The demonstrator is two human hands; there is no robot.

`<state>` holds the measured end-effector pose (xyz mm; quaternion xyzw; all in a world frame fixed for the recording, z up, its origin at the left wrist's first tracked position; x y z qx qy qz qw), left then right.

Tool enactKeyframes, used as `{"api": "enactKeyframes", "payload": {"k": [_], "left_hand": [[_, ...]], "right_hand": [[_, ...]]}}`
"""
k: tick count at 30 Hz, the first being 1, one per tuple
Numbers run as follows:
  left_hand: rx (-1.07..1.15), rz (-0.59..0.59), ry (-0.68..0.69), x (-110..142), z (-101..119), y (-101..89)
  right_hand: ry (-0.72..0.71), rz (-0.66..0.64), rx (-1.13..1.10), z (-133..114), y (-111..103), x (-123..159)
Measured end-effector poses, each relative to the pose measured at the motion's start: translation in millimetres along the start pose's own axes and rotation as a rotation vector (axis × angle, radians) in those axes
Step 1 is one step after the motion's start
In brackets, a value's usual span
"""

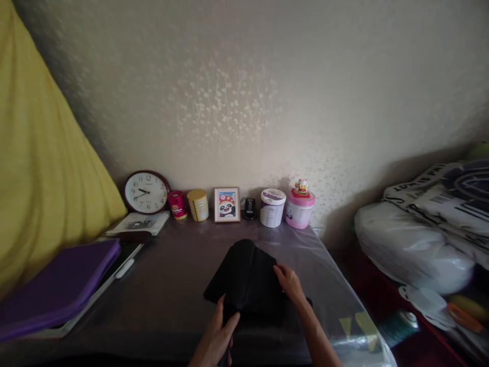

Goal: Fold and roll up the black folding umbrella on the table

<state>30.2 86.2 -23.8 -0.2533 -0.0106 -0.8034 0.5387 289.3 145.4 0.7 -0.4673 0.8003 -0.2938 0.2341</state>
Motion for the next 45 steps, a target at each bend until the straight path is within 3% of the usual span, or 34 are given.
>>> {"api": "enactKeyframes", "payload": {"k": [10,16,21,28,33,38,45], "left_hand": [[0.068,0.020,0.010,3.0,5.8,2.5],[0.032,0.025,0.014,1.2,4.4,2.9],[-0.047,0.038,0.041,-1.9,2.6,3.5],[-0.352,0.098,0.120,-2.5,10.4,3.5],[-0.553,0.122,0.124,1.0,17.2,8.5],[-0.662,0.109,0.136,5.6,22.5,13.7],[-0.701,0.121,0.091,0.3,15.4,10.7]], "right_hand": [[-0.012,-0.085,-0.391,-21.5,7.6,2.8],[-0.136,-0.014,-0.218,-40.3,-1.6,-3.0],[-0.139,0.011,-0.080,-43.6,-7.3,-7.8],[-0.144,-0.059,-0.267,-72.0,-4.5,-12.3],[-0.073,-0.113,-0.363,-92.7,16.0,-16.3],[-0.104,-0.065,-0.186,-112.2,44.4,-12.6],[-0.157,-0.110,0.273,-131.7,73.0,3.5]]}}
Point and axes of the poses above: each hand's wrist, its own x-axis away from the middle knuckle, its own y-axis out of the palm, z = x × y, the point moved 8 cm from there along -x, towards the middle knuckle, and after that the axes turned 1 degree about y, right-handed, at the moved point
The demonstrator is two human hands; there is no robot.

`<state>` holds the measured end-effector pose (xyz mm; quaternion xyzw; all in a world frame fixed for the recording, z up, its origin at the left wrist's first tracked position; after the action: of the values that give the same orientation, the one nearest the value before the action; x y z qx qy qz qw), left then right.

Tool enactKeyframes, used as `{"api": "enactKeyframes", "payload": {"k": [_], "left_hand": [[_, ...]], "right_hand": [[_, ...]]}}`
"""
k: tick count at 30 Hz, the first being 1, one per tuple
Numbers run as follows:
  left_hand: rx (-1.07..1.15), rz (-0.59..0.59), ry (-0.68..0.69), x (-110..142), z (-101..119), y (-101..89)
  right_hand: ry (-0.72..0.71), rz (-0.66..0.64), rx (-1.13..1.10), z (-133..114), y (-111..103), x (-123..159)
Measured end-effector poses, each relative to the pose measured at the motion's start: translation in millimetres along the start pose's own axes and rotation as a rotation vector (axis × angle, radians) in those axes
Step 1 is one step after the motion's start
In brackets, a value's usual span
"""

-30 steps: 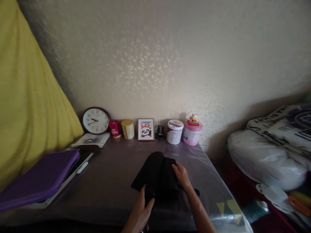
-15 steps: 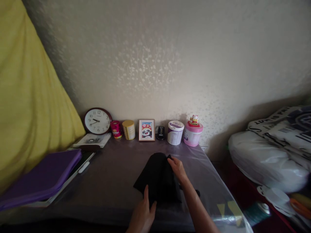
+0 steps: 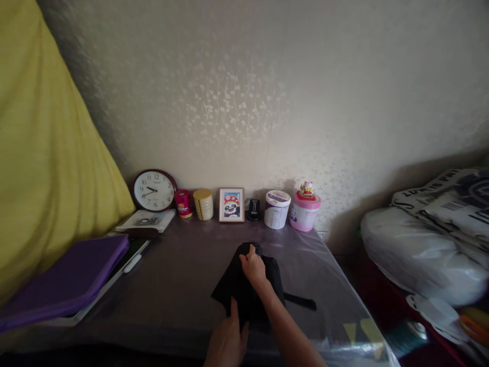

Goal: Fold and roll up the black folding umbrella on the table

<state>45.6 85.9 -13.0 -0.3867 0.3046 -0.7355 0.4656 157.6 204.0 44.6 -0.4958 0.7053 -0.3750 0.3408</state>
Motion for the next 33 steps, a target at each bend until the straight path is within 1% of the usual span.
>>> {"api": "enactKeyframes", "payload": {"k": [4,7,9,11,13,16,19,21,23,25,27,30,33], "left_hand": [[0.065,0.002,-0.005,6.0,-3.5,-0.1],[0.132,0.055,0.009,13.3,-2.8,-7.0],[0.135,0.079,0.038,16.2,1.4,-11.9],[0.096,0.056,0.075,15.9,7.6,-12.5],[0.040,0.016,0.085,12.8,11.0,-9.9],[-0.001,-0.005,0.079,6.6,10.4,-5.7],[-0.026,-0.002,0.071,2.5,7.5,-2.3],[-0.050,-0.007,0.049,1.4,5.6,-0.8],[-0.072,-0.019,0.031,1.3,5.9,-0.4],[-0.093,-0.030,0.014,1.5,7.3,-1.0],[-0.099,-0.034,0.006,1.7,9.2,-2.3],[-0.081,-0.061,-0.010,1.8,9.0,-1.6],[-0.052,-0.076,-0.010,1.4,7.7,-0.9]], "right_hand": [[-0.063,-0.019,0.111,-9.8,2.3,5.5],[-0.114,-0.036,0.141,-16.3,5.6,9.4],[-0.141,-0.048,0.147,-19.8,8.3,12.1],[-0.180,-0.045,0.135,-22.7,8.5,15.7],[-0.238,-0.027,0.080,-24.5,4.4,22.0],[-0.383,-0.012,-0.101,-25.0,-9.2,40.4],[-0.590,-0.004,-0.258,-23.6,-25.7,68.7],[-0.711,-0.016,-0.293,-21.2,-30.2,84.8],[-0.781,-0.012,-0.289,-17.5,-29.3,90.8],[-0.798,0.021,-0.264,-13.0,-25.2,83.7],[-0.782,0.051,-0.225,-8.9,-18.1,65.5],[-0.730,0.070,-0.160,-3.1,-7.1,25.6],[-0.654,0.074,-0.087,2.9,-2.7,-15.3]]}}
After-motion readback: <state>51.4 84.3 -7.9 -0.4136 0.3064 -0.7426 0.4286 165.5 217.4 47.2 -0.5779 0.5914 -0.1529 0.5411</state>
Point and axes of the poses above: each hand's wrist, its own x-axis away from the middle knuckle, its own y-axis out of the palm, z = x × y, the point moved 8 cm from there along -x, towards the middle knuckle, and after that the axes turned 1 degree about y, right-handed, at the moved point
